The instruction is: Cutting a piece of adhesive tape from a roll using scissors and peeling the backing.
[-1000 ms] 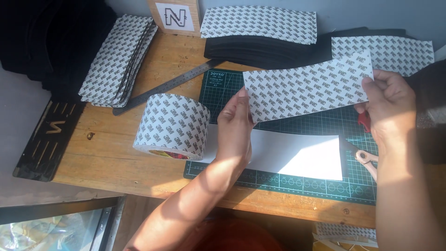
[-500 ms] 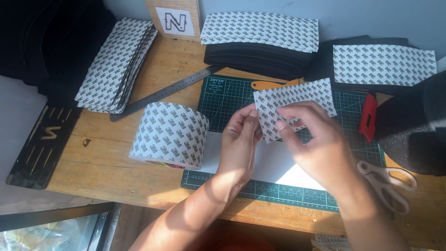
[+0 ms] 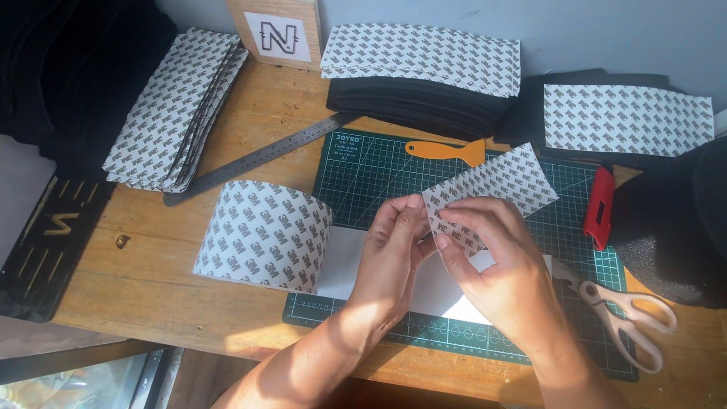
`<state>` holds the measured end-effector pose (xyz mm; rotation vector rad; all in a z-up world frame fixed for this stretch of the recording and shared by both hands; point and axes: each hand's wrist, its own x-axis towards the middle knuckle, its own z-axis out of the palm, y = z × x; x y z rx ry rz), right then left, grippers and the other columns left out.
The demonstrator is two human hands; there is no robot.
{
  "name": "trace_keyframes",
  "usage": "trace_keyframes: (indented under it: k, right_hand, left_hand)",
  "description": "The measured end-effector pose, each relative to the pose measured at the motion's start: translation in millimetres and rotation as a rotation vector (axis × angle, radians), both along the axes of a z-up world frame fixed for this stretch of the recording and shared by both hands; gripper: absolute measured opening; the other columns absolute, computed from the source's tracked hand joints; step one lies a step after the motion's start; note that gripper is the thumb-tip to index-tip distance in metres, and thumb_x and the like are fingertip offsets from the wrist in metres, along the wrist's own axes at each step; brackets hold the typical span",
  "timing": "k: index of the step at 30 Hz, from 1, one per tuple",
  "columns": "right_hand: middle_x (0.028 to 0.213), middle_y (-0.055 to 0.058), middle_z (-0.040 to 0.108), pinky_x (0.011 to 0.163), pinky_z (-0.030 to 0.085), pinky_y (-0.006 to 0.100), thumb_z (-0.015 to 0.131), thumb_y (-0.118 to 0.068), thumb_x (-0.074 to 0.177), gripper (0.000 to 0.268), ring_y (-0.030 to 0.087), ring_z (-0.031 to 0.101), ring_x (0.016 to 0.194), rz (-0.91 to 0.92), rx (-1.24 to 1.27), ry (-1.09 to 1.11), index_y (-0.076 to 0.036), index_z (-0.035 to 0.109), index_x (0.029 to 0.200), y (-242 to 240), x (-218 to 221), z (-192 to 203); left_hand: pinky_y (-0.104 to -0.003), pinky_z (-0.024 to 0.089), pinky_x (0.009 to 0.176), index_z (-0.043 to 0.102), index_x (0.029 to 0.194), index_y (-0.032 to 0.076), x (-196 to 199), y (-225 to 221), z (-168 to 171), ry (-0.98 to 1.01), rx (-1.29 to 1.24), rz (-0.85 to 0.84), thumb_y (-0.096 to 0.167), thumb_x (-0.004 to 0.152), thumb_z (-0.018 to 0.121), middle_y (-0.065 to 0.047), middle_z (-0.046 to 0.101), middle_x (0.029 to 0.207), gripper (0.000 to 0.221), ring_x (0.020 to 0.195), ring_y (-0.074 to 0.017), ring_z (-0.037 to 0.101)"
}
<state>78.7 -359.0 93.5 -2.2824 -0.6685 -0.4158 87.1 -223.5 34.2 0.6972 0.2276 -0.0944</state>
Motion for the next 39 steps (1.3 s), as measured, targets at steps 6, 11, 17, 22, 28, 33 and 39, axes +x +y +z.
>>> trace_keyframes:
  k: [6, 11, 17, 22, 28, 33, 39]
  right_hand:
    - [0.121, 0.013, 0.061, 0.109, 0.051, 0.037, 0.070, -0.009, 0.093, 0.031, 0.025, 0.062, 0.119, 0.003, -0.012, 0.017, 0.001, 0.067, 0.123, -1, -1, -2]
    - [0.125, 0.013, 0.059, 0.111, 0.050, 0.037, 0.069, -0.010, 0.093, 0.036, 0.025, 0.060, 0.122, -0.013, -0.004, 0.070, 0.000, 0.066, 0.127, 0, -2, -3]
    - [0.122, 0.011, 0.063, 0.102, 0.054, 0.032, 0.063, -0.004, 0.095, 0.027, 0.021, 0.066, 0.111, -0.044, 0.032, 0.080, -0.002, 0.068, 0.121, 2, -2, -2]
    - [0.120, 0.011, 0.067, 0.099, 0.055, 0.032, 0.063, -0.014, 0.099, 0.025, 0.021, 0.069, 0.109, -0.074, 0.053, 0.091, -0.002, 0.070, 0.120, 3, -2, -2]
    - [0.117, 0.012, 0.069, 0.099, 0.055, 0.032, 0.066, -0.015, 0.097, 0.042, 0.019, 0.070, 0.101, -0.070, 0.099, 0.119, -0.002, 0.059, 0.137, 0, -1, -5]
    - [0.115, 0.012, 0.065, 0.100, 0.054, 0.032, 0.064, -0.009, 0.098, 0.043, 0.020, 0.068, 0.102, 0.001, 0.080, 0.091, -0.002, 0.058, 0.140, -4, 1, -3]
    - [0.117, 0.011, 0.062, 0.100, 0.054, 0.030, 0.064, -0.012, 0.098, 0.040, 0.018, 0.066, 0.101, 0.004, 0.093, 0.140, -0.002, 0.063, 0.137, -7, 3, -4]
  left_hand:
    - [-0.035, 0.055, 0.083, 0.064, 0.102, 0.015, 1, 1, -8, -0.012, 0.049, -0.010, 0.025, 0.101, 0.065, 0.003, 0.053, 0.079, 0.010, 0.075, -0.0079, 0.048]
    - [-0.034, 0.055, 0.080, 0.066, 0.100, 0.015, 1, 0, -9, 0.027, 0.058, -0.018, 0.024, 0.102, 0.064, 0.004, 0.050, 0.074, 0.009, 0.071, -0.0081, 0.047]
    - [-0.040, 0.057, 0.088, 0.067, 0.100, 0.014, 1, 1, -5, 0.069, -0.014, -0.046, 0.016, 0.102, 0.064, -0.004, 0.071, 0.101, 0.004, 0.094, -0.0158, 0.065]
    - [-0.035, 0.058, 0.083, 0.068, 0.096, 0.016, 1, 2, -7, 0.085, -0.068, -0.087, 0.020, 0.099, 0.068, 0.000, 0.069, 0.098, 0.005, 0.094, -0.0120, 0.063]
    - [-0.043, 0.059, 0.093, 0.071, 0.096, 0.013, 0, 4, -4, 0.007, -0.072, -0.112, 0.016, 0.099, 0.067, -0.003, 0.073, 0.105, 0.006, 0.105, -0.0176, 0.066]
    - [-0.043, 0.059, 0.093, 0.071, 0.096, 0.013, -1, 5, 3, 0.030, -0.020, -0.144, 0.017, 0.097, 0.069, -0.005, 0.075, 0.103, 0.005, 0.104, -0.0189, 0.070]
    - [-0.042, 0.059, 0.093, 0.073, 0.097, 0.013, -1, 4, 3, 0.008, 0.008, -0.163, 0.018, 0.096, 0.071, -0.007, 0.077, 0.104, 0.006, 0.106, -0.0218, 0.072]
